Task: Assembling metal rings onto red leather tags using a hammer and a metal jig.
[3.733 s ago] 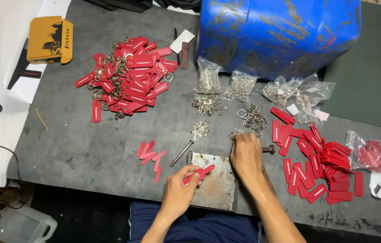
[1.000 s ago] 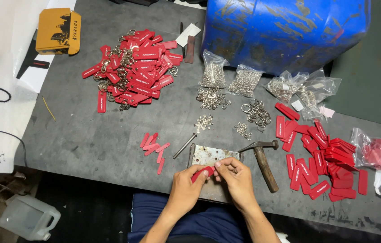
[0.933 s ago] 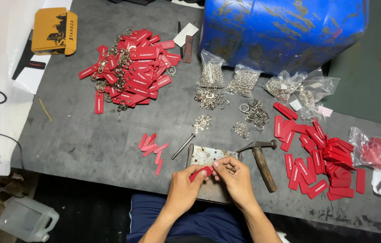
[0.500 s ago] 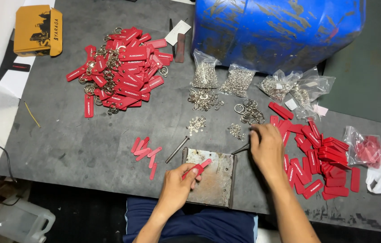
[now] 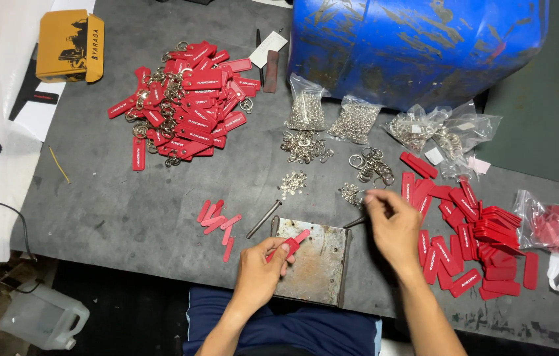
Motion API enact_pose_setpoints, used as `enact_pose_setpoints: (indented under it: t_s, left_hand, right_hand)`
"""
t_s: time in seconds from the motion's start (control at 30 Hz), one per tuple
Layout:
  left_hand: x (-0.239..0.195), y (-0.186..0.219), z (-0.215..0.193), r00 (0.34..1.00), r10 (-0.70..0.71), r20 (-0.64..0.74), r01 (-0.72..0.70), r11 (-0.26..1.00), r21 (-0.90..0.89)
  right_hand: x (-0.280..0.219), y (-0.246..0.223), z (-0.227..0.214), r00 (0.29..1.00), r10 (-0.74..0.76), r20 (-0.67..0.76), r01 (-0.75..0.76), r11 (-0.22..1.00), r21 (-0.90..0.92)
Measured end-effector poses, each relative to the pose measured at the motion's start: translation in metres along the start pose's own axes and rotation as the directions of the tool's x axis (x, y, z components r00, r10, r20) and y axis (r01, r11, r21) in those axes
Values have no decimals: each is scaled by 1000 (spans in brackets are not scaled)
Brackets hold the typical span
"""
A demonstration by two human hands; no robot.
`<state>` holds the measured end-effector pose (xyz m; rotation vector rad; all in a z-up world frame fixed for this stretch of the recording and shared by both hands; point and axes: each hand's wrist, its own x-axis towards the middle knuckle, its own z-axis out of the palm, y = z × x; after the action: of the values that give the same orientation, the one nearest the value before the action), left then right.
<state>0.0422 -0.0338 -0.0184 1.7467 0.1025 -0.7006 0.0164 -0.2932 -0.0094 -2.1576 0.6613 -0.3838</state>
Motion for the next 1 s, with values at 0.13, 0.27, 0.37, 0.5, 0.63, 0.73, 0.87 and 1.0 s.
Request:
enact_pose_setpoints:
  t_s: [0.13,0.27,0.37,0.5,0.63,0.73,0.87,1.0]
  left_hand:
    - [1,-2,1,1000,-5,13,5,999,-32]
    - [2,-12,1,998,7,67,7,979,-206]
    - [2,-12,-3,996,-24,87,48,958,-284]
    - [4,-18,-8,996,-53,66,71,950,-303]
    - [5,-19,-13,998,-45,47,59,941,-333]
    - [6,-16,-17,999,-35,41,46,949,-311]
    - [7,-14,-20,999,-20,34,29,949,-314]
    - [11,-14,-20,1000,-15,19,20,952,-304]
  right_hand:
    - [-35,-18,27,926,142,350,-311,813,492]
    - [-49,-33,45,846,142,514,-366,855,368]
    - [-42,-41,52,856,28,516,-234,911,339]
    - [-7,-42,54,973,-114,201,103,993,62]
    - [46,-29,76,958,-254,132,263,963,-61]
    - [72,-20,93,950,-217,224,280,909,-308]
    - [73,-22,101,937,-271,220,338,865,-371]
    - [70,-8,103,907,-356,222,418,818,-396]
